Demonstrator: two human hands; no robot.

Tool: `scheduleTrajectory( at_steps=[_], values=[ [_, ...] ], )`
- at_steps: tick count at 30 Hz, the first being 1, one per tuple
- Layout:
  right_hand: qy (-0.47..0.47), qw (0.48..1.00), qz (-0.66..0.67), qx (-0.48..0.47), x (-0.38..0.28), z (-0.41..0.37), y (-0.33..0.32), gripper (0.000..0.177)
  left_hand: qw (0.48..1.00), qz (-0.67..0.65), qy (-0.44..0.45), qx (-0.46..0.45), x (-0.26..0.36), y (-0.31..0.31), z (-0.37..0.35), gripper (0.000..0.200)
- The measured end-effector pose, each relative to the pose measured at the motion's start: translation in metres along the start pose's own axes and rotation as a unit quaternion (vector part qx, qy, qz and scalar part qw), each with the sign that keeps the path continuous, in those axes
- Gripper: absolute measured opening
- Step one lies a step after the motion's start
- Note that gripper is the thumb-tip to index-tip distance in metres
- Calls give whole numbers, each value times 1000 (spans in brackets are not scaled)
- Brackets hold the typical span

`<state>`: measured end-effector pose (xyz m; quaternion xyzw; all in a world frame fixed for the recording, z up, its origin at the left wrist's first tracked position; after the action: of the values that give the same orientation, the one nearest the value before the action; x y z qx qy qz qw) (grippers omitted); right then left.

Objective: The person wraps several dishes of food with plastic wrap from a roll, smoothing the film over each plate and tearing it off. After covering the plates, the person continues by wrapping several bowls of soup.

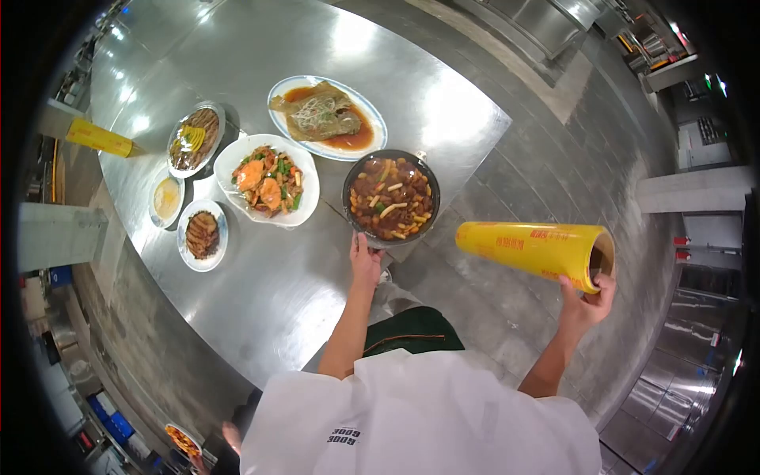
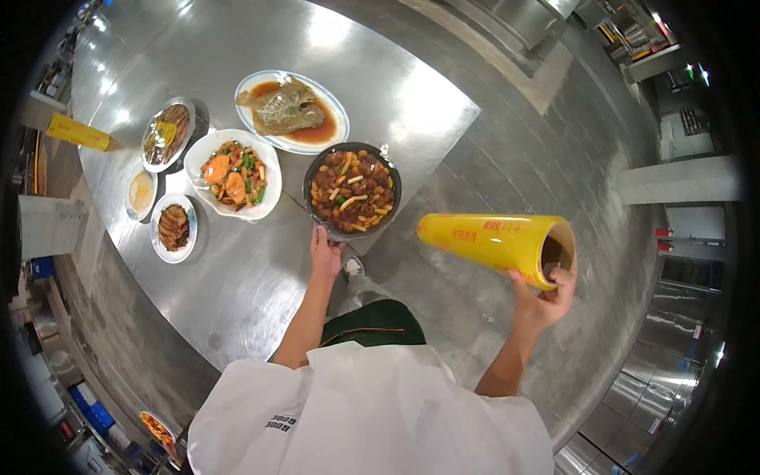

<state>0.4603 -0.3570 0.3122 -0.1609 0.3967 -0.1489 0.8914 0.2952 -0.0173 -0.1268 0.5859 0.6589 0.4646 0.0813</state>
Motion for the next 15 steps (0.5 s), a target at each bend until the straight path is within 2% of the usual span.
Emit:
scheduleTrajectory(
  at_steps=[5,7,11,15],
  values=[
    [-15,997,-75,-13,-17,7,1,52,997,-68,-8,33,-56,69,52,38],
    [-61,990,-114,-47,-32,12,7,50,995,-76,-15,62,-75,98,73,38],
    [-50,986,-149,-56,-35,17,1,53,990,-125,-41,54,-106,155,124,42],
    [10,994,-99,-41,-27,12,-7,58,987,-142,-30,62,-119,208,172,47]
  ],
)
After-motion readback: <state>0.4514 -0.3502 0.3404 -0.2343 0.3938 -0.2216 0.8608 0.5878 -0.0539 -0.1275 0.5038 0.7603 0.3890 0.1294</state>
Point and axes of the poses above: each hand's wrist, its own z-axis towards the middle knuckle, its own y-axis out of the palm, x = y × z, the point moved 8 cm from there along z, towards the middle knuckle, and after that the axes turned 4 degrees about -y, right-handed, at the moved point
